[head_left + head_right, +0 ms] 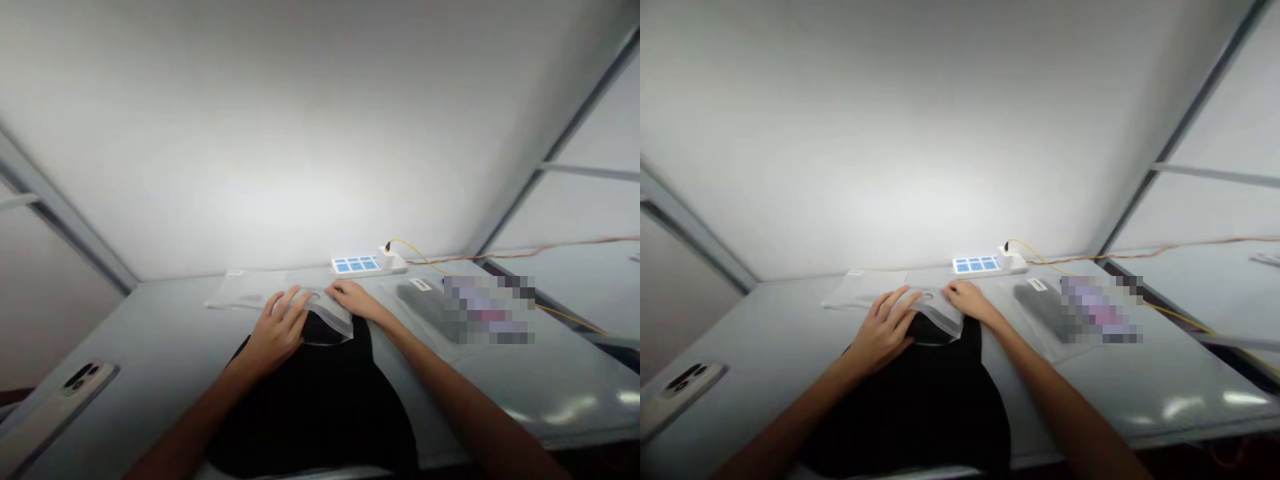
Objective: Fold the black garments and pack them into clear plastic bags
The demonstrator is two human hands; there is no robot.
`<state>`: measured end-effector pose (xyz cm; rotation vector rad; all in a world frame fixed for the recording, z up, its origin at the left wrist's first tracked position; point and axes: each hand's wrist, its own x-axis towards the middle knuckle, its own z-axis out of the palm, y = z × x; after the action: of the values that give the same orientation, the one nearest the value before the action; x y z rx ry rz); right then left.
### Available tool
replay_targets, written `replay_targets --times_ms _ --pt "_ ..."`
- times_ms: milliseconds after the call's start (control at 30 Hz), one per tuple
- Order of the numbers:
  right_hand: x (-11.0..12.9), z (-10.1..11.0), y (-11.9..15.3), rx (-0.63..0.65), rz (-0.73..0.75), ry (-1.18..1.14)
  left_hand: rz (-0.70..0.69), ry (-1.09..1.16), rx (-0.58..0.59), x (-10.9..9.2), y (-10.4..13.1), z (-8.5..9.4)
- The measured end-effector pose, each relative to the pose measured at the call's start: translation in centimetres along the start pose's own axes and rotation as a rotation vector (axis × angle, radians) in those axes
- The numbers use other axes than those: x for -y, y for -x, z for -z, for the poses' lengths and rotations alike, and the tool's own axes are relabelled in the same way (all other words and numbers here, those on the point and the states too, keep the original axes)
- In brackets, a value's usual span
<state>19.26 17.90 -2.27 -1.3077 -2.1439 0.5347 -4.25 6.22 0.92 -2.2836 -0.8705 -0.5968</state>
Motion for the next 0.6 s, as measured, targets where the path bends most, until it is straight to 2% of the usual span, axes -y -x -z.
replay_targets --times_ms 133,233,333,467,600 --pt "-0.6 -0.3 -0.9 -0.031 -0.018 -0.145 -0.017 0.075 -0.183 0.3 0.1 1.2" --pt "-0.6 0.0 -2.3 -0.088 -0.009 -0.213 -0.057 0.242 -0.348 0.2 0.5 2.5" --pt "0.3 0.1 -4.8 -0.098 0.036 -0.237 -0.178 0.389 -0.39 -0.3 1.1 3.6" --pt "3.8 -1.3 -9.8 -0.049 0.129 -0.204 -0.239 0.42 -0.379 -1.6 1.5 3.7" --pt "8.8 -4.4 -13.8 0.022 0.257 -0.125 -0.265 0.407 -0.348 -2.2 1.1 2.7"
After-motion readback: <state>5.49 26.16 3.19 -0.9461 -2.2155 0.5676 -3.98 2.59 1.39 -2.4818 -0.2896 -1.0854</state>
